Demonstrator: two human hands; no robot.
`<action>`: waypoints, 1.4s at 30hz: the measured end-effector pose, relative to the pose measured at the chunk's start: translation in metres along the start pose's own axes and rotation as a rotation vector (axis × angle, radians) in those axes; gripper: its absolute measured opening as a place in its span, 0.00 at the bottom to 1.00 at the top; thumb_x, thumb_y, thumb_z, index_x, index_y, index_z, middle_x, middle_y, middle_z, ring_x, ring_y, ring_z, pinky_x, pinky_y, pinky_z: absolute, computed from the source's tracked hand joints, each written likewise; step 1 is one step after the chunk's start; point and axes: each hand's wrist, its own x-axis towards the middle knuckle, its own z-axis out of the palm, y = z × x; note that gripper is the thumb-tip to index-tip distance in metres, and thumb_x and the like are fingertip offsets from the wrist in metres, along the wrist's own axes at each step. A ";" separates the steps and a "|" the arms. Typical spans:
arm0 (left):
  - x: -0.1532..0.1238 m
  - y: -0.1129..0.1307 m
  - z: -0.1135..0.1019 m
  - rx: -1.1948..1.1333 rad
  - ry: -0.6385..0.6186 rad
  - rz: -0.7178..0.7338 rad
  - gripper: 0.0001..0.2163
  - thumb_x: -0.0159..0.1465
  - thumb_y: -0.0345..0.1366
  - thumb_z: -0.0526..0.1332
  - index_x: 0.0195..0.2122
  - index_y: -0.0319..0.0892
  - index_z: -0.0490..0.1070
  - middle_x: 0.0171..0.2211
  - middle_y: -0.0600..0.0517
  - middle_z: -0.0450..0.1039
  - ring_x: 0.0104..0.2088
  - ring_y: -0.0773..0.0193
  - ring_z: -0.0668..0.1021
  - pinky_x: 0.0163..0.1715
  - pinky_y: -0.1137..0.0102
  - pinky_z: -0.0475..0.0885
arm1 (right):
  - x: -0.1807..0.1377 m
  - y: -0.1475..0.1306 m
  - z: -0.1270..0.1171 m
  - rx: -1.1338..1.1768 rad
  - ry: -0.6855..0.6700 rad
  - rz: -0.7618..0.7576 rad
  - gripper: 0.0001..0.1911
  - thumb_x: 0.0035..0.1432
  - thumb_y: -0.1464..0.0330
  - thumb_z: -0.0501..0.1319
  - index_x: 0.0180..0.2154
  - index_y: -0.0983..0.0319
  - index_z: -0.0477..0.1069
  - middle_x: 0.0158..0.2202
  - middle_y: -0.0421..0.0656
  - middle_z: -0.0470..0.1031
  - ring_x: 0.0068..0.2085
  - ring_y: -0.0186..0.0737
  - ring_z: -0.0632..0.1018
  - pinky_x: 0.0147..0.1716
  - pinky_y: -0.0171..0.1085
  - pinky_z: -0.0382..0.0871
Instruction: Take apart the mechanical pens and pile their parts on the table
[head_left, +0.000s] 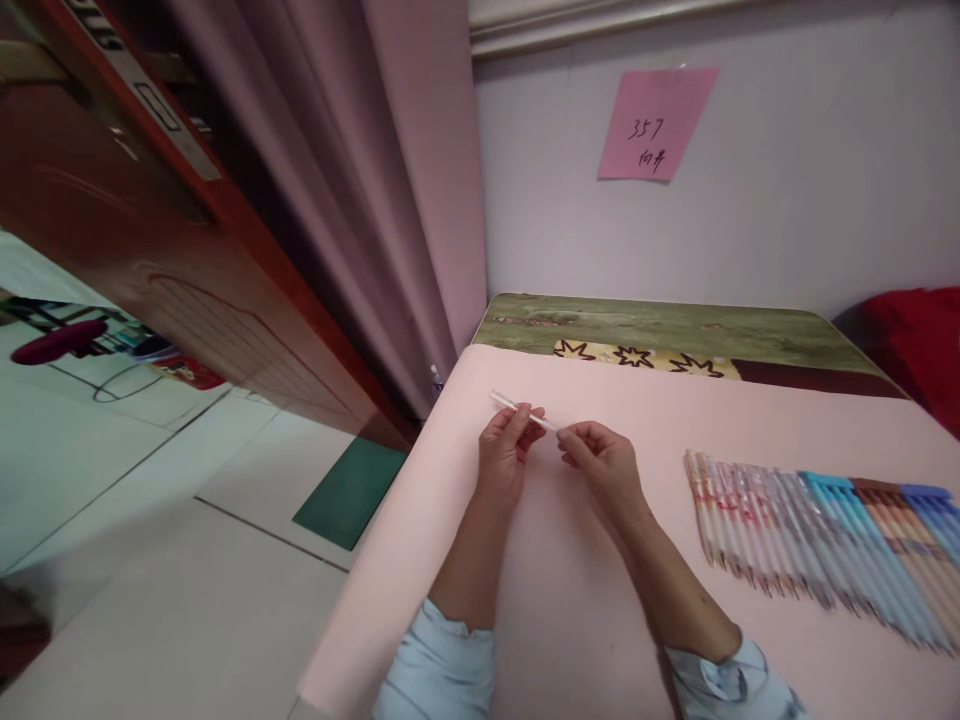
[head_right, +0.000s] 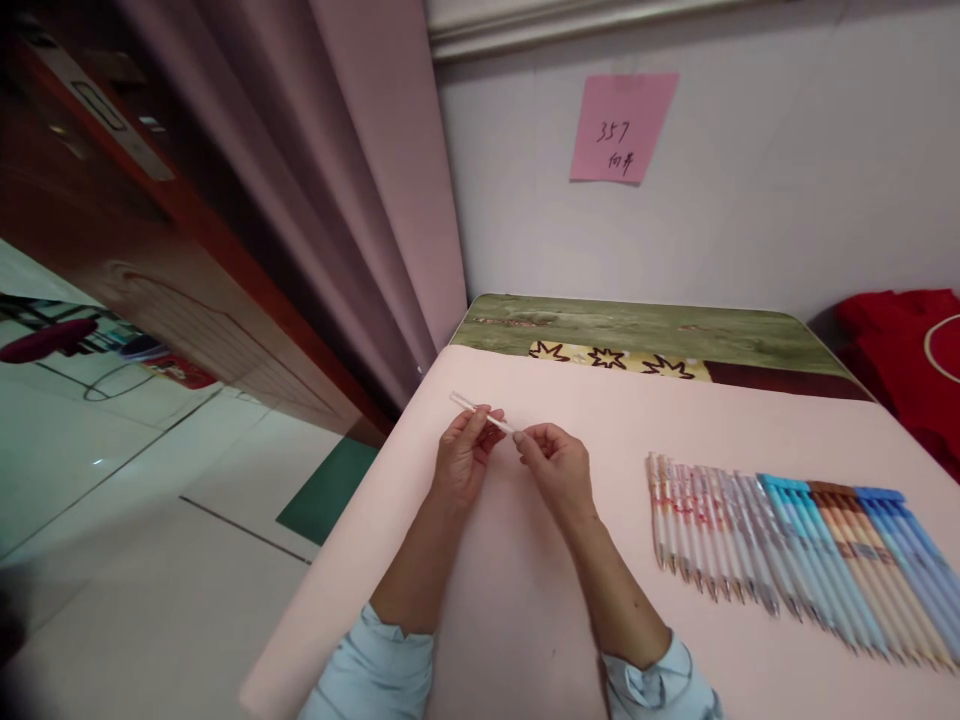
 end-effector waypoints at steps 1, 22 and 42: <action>0.000 0.000 0.000 -0.002 -0.005 -0.003 0.13 0.51 0.37 0.73 0.33 0.36 0.75 0.32 0.48 0.79 0.31 0.68 0.79 0.36 0.72 0.73 | -0.001 0.000 0.000 0.006 -0.017 0.032 0.23 0.52 0.48 0.64 0.29 0.63 0.74 0.25 0.44 0.75 0.25 0.36 0.73 0.26 0.34 0.68; 0.002 0.000 -0.003 0.011 0.037 -0.002 0.13 0.52 0.38 0.72 0.33 0.37 0.74 0.30 0.49 0.79 0.29 0.67 0.79 0.35 0.71 0.73 | -0.002 0.001 0.003 -0.101 -0.056 0.069 0.25 0.53 0.46 0.61 0.36 0.62 0.73 0.26 0.43 0.76 0.25 0.38 0.76 0.25 0.35 0.70; 0.001 0.000 -0.002 0.040 0.003 0.004 0.12 0.52 0.38 0.72 0.33 0.37 0.74 0.31 0.48 0.79 0.30 0.68 0.78 0.35 0.71 0.72 | -0.003 -0.001 0.005 -0.022 -0.113 0.108 0.28 0.57 0.44 0.56 0.27 0.62 0.73 0.22 0.44 0.74 0.23 0.37 0.75 0.24 0.35 0.70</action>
